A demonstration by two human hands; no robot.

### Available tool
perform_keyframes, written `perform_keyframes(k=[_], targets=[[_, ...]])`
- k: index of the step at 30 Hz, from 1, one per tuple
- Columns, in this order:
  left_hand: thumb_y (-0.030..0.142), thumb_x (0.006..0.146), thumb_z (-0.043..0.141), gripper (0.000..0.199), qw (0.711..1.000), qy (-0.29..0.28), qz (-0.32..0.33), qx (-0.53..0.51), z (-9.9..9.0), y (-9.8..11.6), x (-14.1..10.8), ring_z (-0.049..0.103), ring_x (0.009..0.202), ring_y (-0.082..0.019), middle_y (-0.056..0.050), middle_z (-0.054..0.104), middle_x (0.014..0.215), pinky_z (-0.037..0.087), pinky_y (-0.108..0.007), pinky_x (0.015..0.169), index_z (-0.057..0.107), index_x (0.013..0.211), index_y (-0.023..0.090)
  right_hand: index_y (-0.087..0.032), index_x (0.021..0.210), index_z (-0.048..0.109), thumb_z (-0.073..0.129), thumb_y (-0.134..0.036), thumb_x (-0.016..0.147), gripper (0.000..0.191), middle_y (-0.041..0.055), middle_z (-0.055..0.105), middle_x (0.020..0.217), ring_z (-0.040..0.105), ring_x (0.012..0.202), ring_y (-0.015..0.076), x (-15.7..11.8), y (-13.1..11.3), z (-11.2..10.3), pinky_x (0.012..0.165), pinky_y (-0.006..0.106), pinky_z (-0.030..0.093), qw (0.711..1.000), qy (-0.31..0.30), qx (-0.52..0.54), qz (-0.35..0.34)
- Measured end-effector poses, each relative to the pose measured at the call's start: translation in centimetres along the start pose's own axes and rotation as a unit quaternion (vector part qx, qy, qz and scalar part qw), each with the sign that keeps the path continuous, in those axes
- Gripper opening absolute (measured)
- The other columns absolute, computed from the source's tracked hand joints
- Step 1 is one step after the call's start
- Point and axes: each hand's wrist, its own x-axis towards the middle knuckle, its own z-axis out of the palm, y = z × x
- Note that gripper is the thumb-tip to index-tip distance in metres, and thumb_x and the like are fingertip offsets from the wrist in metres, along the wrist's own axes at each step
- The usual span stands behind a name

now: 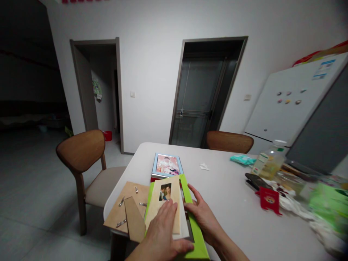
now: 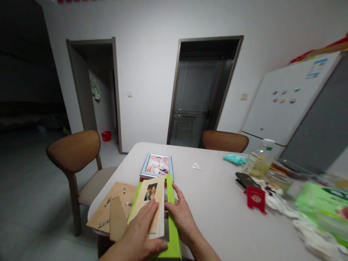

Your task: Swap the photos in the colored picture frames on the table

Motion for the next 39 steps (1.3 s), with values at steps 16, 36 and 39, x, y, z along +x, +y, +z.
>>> perform_keyframes(k=[16,36,39], targets=[[0.032,0.061,0.053,0.053,0.903,0.273,-0.145,-0.297,-4.0,-6.7,-3.2,0.060,0.082,-0.023,-0.006,0.066,0.089,0.047,-0.029,0.073,0.050,0.109,0.009,-0.011,0.122,0.036,0.045,-0.021,0.064,0.059,-0.0013,0.054,0.062,0.049,0.053,0.0125,3.4,2.9,-5.9,0.053,0.023,0.037,0.903,0.049,-0.421,-0.068],[0.023,0.049,0.066,0.043,0.826,0.220,-0.225,-0.468,-3.4,-8.3,-4.0,0.063,0.068,-0.022,-0.004,0.067,0.073,0.048,-0.029,0.062,0.053,0.089,0.013,-0.010,0.105,0.055,0.043,-0.021,0.069,0.040,0.0151,0.050,0.108,0.046,0.099,0.0245,3.3,5.4,-6.8,0.085,0.033,0.034,0.732,0.098,-0.652,-0.173],[0.025,0.049,0.066,0.045,0.825,0.221,-0.229,-0.468,-3.4,-8.3,-3.9,0.062,0.075,-0.025,-0.005,0.068,0.075,0.048,-0.030,0.065,0.053,0.091,0.013,-0.011,0.105,0.056,0.044,-0.021,0.069,0.039,0.0150,0.049,0.112,0.043,0.103,0.0255,2.7,5.1,-4.9,0.087,0.034,0.032,0.744,0.060,-0.633,-0.206]])
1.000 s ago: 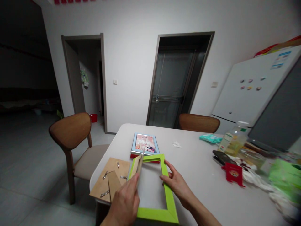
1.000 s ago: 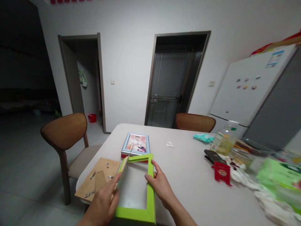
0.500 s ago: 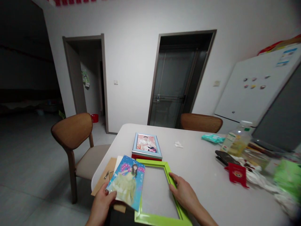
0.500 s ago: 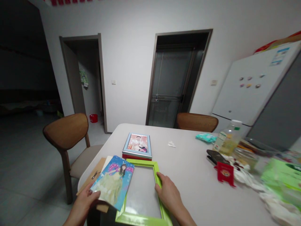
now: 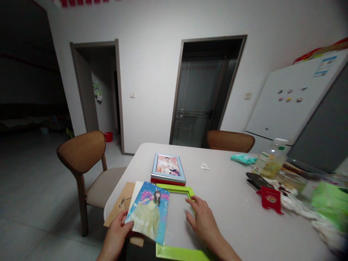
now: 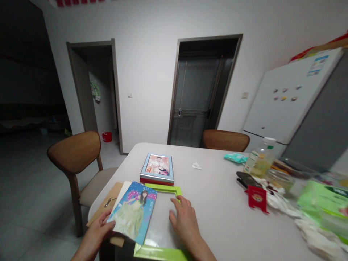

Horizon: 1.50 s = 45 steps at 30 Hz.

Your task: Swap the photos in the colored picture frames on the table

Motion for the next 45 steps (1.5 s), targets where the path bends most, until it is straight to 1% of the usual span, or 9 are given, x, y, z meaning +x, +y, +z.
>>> perform_keyframes(k=[5,14,18,21,26,29,36,42,45], targets=[[0.025,0.048,0.068,0.042,1.000,-0.006,0.008,0.002,-0.1,0.1,0.2,0.063,0.075,-0.025,-0.005,0.068,0.075,0.048,-0.031,0.067,0.056,0.086,0.014,-0.011,0.101,0.058,0.044,-0.023,0.072,0.034,0.0115,0.059,0.097,0.050,0.092,0.0207,-0.3,-3.6,0.8,0.084,0.029,0.034,0.988,-0.079,0.121,-0.061],[0.032,0.054,0.067,0.044,0.998,-0.064,0.005,-0.018,0.5,-0.9,0.7,0.063,0.072,-0.025,-0.007,0.068,0.077,0.048,-0.032,0.066,0.056,0.092,0.012,-0.013,0.090,0.061,0.046,-0.018,0.069,0.027,0.0100,0.060,0.088,0.050,0.085,0.0199,-0.1,-6.2,1.7,0.077,0.027,0.035,0.983,-0.085,0.143,-0.080],[0.033,0.063,0.059,0.036,0.987,-0.034,0.111,0.108,2.3,0.1,-0.2,0.061,0.078,-0.024,-0.007,0.067,0.081,0.047,-0.031,0.070,0.057,0.092,0.012,-0.013,0.091,0.061,0.047,-0.020,0.069,0.026,0.0106,0.060,0.089,0.050,0.087,0.0206,0.0,-6.6,1.9,0.080,0.029,0.035,0.979,-0.094,0.158,-0.083],[0.030,0.071,0.050,0.027,0.943,-0.008,0.213,0.254,4.2,1.5,-1.2,0.061,0.075,-0.023,-0.008,0.066,0.081,0.047,-0.031,0.068,0.059,0.090,0.013,-0.012,0.099,0.059,0.049,-0.030,0.071,0.034,0.0130,0.058,0.099,0.049,0.094,0.0220,0.4,-6.7,1.0,0.084,0.032,0.034,0.967,-0.084,0.235,-0.056],[0.012,0.072,0.041,0.037,0.819,-0.088,0.405,0.397,7.3,2.6,-2.9,0.056,0.088,-0.021,-0.008,0.062,0.095,0.045,-0.030,0.077,0.054,0.105,0.018,-0.020,0.113,0.047,0.034,-0.051,0.077,0.050,0.0098,0.055,0.109,0.054,0.087,0.0196,1.0,-7.0,-2.7,0.066,0.032,0.045,0.849,-0.118,0.509,0.080],[0.007,0.066,0.042,0.047,0.747,-0.155,0.450,0.464,8.7,2.5,-3.6,0.054,0.088,-0.022,-0.009,0.059,0.095,0.046,-0.033,0.077,0.048,0.112,0.017,-0.021,0.112,0.046,0.038,-0.052,0.075,0.049,0.0084,0.057,0.106,0.056,0.082,0.0190,0.9,-6.7,-4.5,0.059,0.029,0.045,0.768,-0.129,0.612,0.136],[0.006,0.064,0.044,0.048,0.712,-0.169,0.417,0.539,9.9,2.6,-3.6,0.051,0.088,-0.023,-0.009,0.056,0.097,0.046,-0.035,0.074,0.046,0.111,0.017,-0.020,0.109,0.049,0.034,-0.055,0.075,0.051,0.0081,0.060,0.102,0.056,0.088,0.0223,-0.6,-5.7,-5.2,0.065,0.034,0.046,0.627,-0.142,0.750,0.157],[0.006,0.058,0.045,0.039,0.685,-0.181,0.393,0.586,10.6,1.3,-3.4,0.050,0.083,-0.024,-0.008,0.057,0.089,0.047,-0.034,0.067,0.052,0.095,0.017,-0.012,0.103,0.051,0.052,-0.030,0.068,0.039,0.0078,0.065,0.087,0.059,0.074,0.0192,-0.4,-5.8,-3.7,0.062,0.028,0.046,0.693,-0.124,0.692,0.162],[0.007,0.055,0.048,0.039,0.708,-0.194,0.373,0.567,10.4,0.7,-3.4,0.050,0.085,-0.025,-0.009,0.057,0.092,0.046,-0.036,0.070,0.053,0.092,0.016,-0.010,0.097,0.052,0.048,-0.019,0.062,0.037,0.0059,0.066,0.079,0.060,0.067,0.0186,-0.2,-5.3,-2.9,0.058,0.026,0.045,0.716,-0.102,0.668,0.175]])
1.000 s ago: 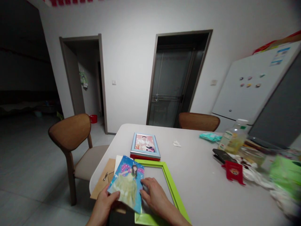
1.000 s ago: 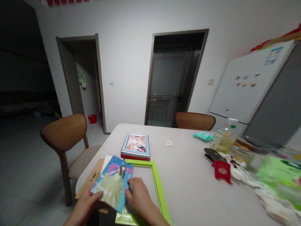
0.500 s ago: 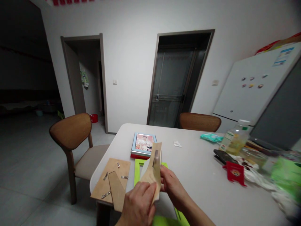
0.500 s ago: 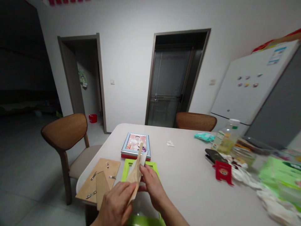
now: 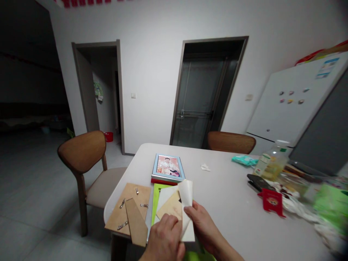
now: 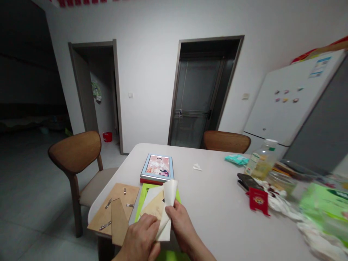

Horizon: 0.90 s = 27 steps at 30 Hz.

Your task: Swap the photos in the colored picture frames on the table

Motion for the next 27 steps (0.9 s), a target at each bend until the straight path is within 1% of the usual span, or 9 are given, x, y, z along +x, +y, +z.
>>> perform_keyframes(k=[3,6,9,12,14,17,19,22,27], targets=[[0.012,0.054,0.057,0.048,0.993,0.004,-0.006,-0.114,-0.1,-1.0,-0.5,0.047,0.095,-0.026,-0.010,0.054,0.106,0.041,-0.039,0.082,0.051,0.102,0.017,-0.011,0.098,0.052,0.044,-0.015,0.059,0.040,0.0045,0.066,0.077,0.060,0.064,0.0181,0.1,0.0,-0.7,0.055,0.025,0.044,1.000,0.024,0.002,-0.003],[0.023,0.062,0.061,0.052,0.958,0.095,-0.100,-0.251,-0.9,-2.7,-0.6,0.039,0.110,-0.028,-0.013,0.047,0.119,0.029,-0.041,0.095,0.047,0.111,0.015,-0.012,0.101,0.051,0.043,-0.017,0.059,0.043,0.0044,0.066,0.080,0.060,0.064,0.0184,-0.2,-0.7,-1.2,0.053,0.024,0.044,0.999,0.039,-0.004,-0.001],[0.036,0.071,0.055,0.049,0.856,0.154,-0.218,-0.442,-1.6,-3.8,0.0,0.044,0.108,-0.029,-0.016,0.051,0.115,0.032,-0.042,0.092,0.045,0.112,0.011,-0.014,0.106,0.049,0.043,-0.017,0.060,0.046,0.0049,0.065,0.087,0.060,0.068,0.0188,-0.5,-1.5,-0.7,0.055,0.025,0.045,1.000,0.010,-0.013,-0.001],[0.040,0.071,0.055,0.049,0.719,0.081,-0.235,-0.649,-1.8,-3.9,0.5,0.056,0.092,-0.029,-0.015,0.061,0.099,0.042,-0.040,0.079,0.048,0.109,0.010,-0.017,0.115,0.042,0.046,-0.022,0.066,0.049,0.0052,0.063,0.095,0.060,0.076,0.0192,-0.6,-1.5,0.5,0.064,0.028,0.046,0.999,-0.028,0.003,-0.016],[0.038,0.069,0.058,0.049,0.662,0.068,-0.242,-0.706,-1.7,-3.6,0.7,0.060,0.084,-0.028,-0.014,0.065,0.091,0.045,-0.039,0.074,0.048,0.108,0.010,-0.020,0.122,0.032,0.050,-0.028,0.069,0.056,0.0054,0.062,0.099,0.060,0.081,0.0193,-0.4,-1.2,1.2,0.070,0.030,0.046,0.999,-0.018,0.018,-0.027],[0.029,0.067,0.060,0.048,0.635,0.086,-0.256,-0.724,-1.6,-3.4,0.6,0.062,0.079,-0.026,-0.012,0.067,0.085,0.047,-0.036,0.069,0.048,0.108,0.009,-0.023,0.124,0.028,0.063,-0.030,0.061,0.072,0.0063,0.059,0.106,0.057,0.091,0.0201,-0.1,-0.7,1.6,0.076,0.032,0.045,0.997,0.019,0.013,-0.072],[0.020,0.065,0.057,0.046,0.633,0.088,-0.264,-0.722,-1.7,-3.6,0.6,0.062,0.077,-0.025,-0.010,0.067,0.085,0.048,-0.034,0.067,0.047,0.109,0.010,-0.021,0.118,0.038,0.067,-0.029,0.057,0.068,0.0069,0.059,0.106,0.055,0.093,0.0212,0.0,-0.4,1.5,0.077,0.032,0.045,0.995,0.025,-0.013,-0.096],[0.012,0.062,0.054,0.046,0.625,0.091,-0.270,-0.726,-1.7,-3.9,0.5,0.063,0.076,-0.023,-0.007,0.067,0.084,0.048,-0.031,0.066,0.049,0.107,0.011,-0.015,0.100,0.054,0.061,-0.036,0.063,0.043,0.0083,0.065,0.088,0.060,0.081,0.0227,0.1,-0.3,1.0,0.068,0.032,0.048,0.998,0.022,-0.036,-0.050],[0.026,0.070,0.055,0.036,0.603,0.082,-0.290,-0.739,-1.5,-4.2,0.3,0.063,0.076,-0.024,-0.009,0.068,0.081,0.048,-0.032,0.066,0.052,0.103,0.010,-0.013,0.085,0.060,0.053,-0.035,0.068,0.028,0.0067,0.067,0.069,0.062,0.063,0.0212,0.0,-0.4,0.2,0.056,0.030,0.048,0.998,-0.029,-0.044,0.035]])
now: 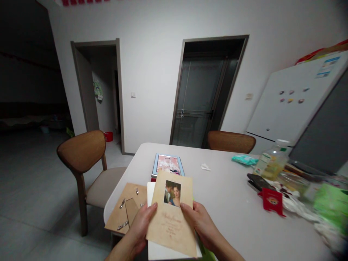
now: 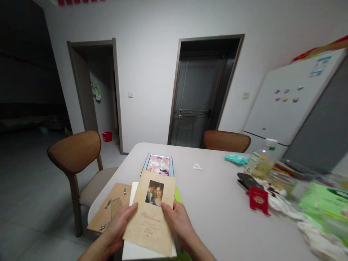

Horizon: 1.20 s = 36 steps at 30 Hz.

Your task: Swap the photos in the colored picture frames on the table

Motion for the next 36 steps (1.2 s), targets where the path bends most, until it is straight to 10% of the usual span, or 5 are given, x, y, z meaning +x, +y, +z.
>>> perform_keyframes(k=[9,16,28,36], targets=[[0.018,0.066,0.055,0.037,0.999,-0.018,0.024,0.030,0.4,-0.5,-0.1,0.062,0.076,-0.024,-0.008,0.068,0.080,0.047,-0.033,0.068,0.051,0.103,0.011,-0.018,0.115,0.040,0.056,-0.023,0.063,0.055,0.0040,0.067,0.078,0.063,0.060,0.0194,0.7,0.9,0.3,0.057,0.031,0.049,0.997,0.059,0.041,-0.027],[0.030,0.069,0.053,0.036,0.984,0.005,0.082,0.159,-0.9,-1.2,1.2,0.060,0.079,-0.023,-0.009,0.065,0.083,0.045,-0.032,0.070,0.050,0.100,0.011,-0.015,0.106,0.046,0.051,-0.023,0.066,0.042,0.0068,0.067,0.080,0.063,0.067,0.0214,0.1,0.5,-0.1,0.059,0.032,0.050,0.997,0.005,0.072,0.024],[0.015,0.066,0.044,0.049,0.748,0.057,0.198,0.631,-3.1,-3.5,0.0,0.036,0.117,-0.024,-0.016,0.043,0.125,0.026,-0.040,0.100,0.045,0.114,0.005,-0.013,0.103,0.045,0.051,-0.019,0.060,0.043,0.0067,0.067,0.076,0.064,0.063,0.0215,3.5,2.3,-2.5,0.052,0.029,0.050,0.991,0.129,-0.044,0.014],[0.010,0.068,0.036,0.050,0.668,0.045,0.219,0.710,-3.9,-3.9,0.4,0.039,0.115,-0.020,-0.014,0.045,0.124,0.032,-0.037,0.098,0.043,0.118,0.007,-0.013,0.102,0.047,0.051,-0.018,0.058,0.045,0.0086,0.066,0.090,0.063,0.076,0.0221,5.6,3.1,-3.9,0.059,0.027,0.051,0.979,0.155,-0.130,-0.035]])
